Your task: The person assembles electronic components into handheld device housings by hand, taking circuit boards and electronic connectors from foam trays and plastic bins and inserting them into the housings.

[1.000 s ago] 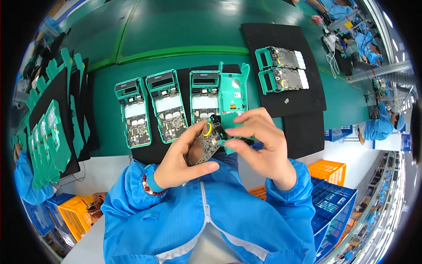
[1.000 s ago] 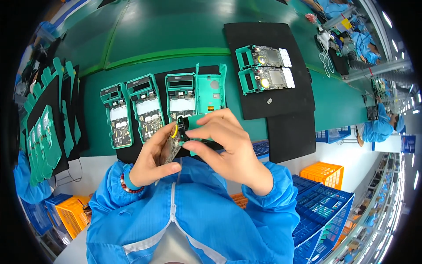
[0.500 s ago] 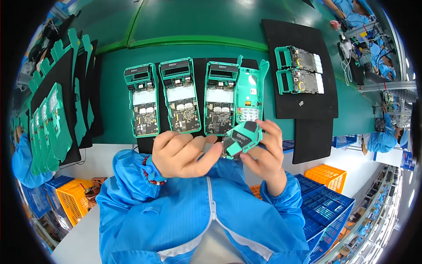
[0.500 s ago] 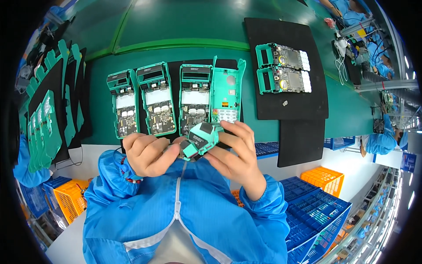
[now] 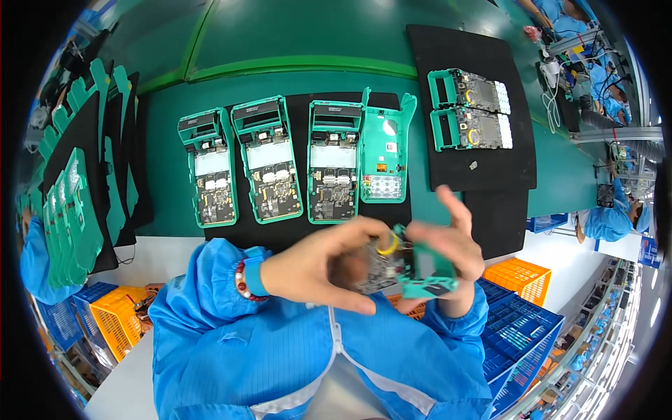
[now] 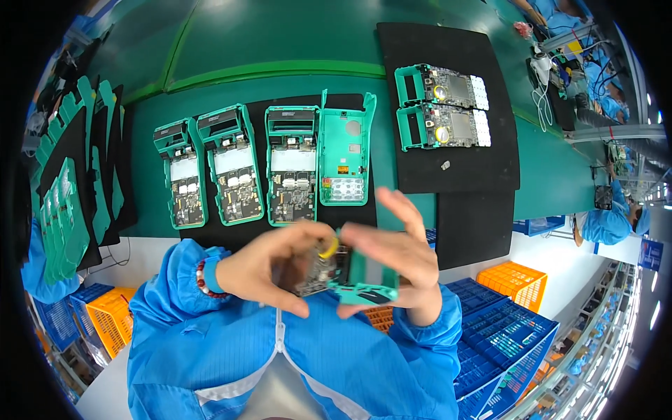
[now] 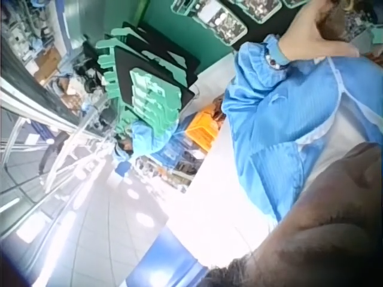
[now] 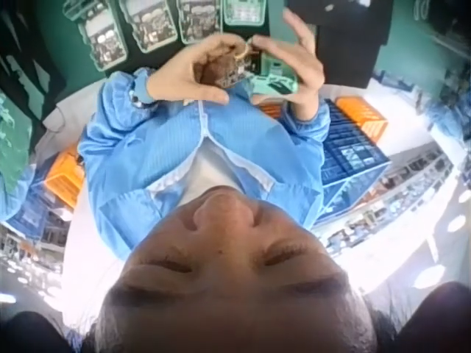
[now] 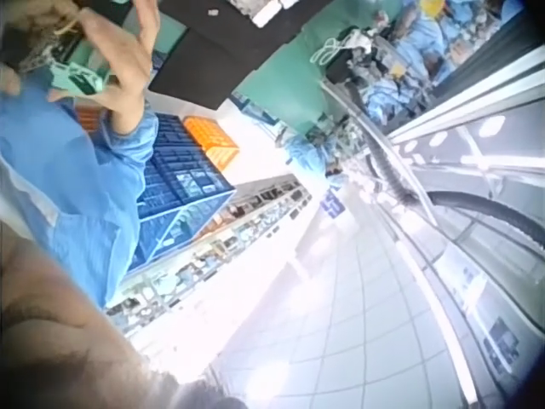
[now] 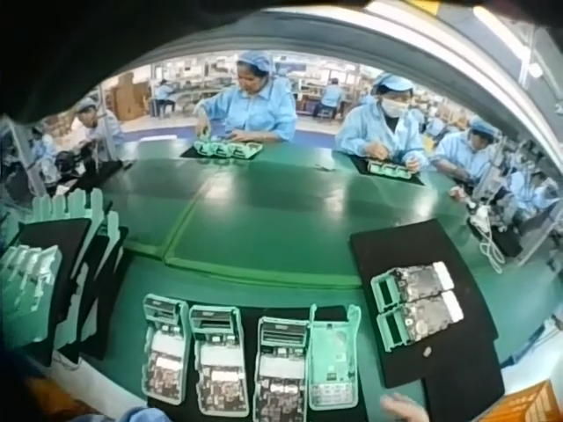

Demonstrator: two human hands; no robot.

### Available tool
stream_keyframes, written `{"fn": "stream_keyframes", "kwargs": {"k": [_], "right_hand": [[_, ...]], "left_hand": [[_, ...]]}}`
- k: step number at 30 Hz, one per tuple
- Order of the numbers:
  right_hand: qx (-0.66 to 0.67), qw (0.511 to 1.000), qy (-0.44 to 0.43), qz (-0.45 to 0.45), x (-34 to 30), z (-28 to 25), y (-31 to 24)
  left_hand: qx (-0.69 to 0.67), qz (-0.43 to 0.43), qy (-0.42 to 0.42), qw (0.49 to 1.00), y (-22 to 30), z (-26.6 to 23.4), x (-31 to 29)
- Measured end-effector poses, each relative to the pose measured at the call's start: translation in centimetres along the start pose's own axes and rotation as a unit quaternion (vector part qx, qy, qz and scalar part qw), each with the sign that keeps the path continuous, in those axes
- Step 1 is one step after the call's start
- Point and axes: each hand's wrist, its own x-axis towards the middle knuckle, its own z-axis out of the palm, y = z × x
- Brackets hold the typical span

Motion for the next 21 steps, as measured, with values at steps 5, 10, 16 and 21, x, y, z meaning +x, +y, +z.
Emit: {"fn": "stream_keyframes", "kwargs": {"k": [5, 10, 16, 21], "right_hand": [[0.075, 0.939, 0.292, 0.168, 0.0, -2.0, 0.7], [-0.076, 0.940, 0.310, 0.121, 1.8, -6.1, 2.8], [-0.270, 0.960, 0.011, 0.069, 6.6, -3.7, 2.6], [-0.292, 0.953, -0.040, 0.069, 8.0, -3.0, 3.0]], "left_hand": [[0.575, 0.197, 0.177, 0.774, -1.0, -0.7, 3.3], [0.729, 0.217, 0.238, 0.604, -5.1, -1.6, 4.0], [0.747, 0.275, 0.217, 0.565, -7.1, -1.5, 1.9], [0.743, 0.284, 0.221, 0.564, -7.4, -1.5, 2.4]]}}
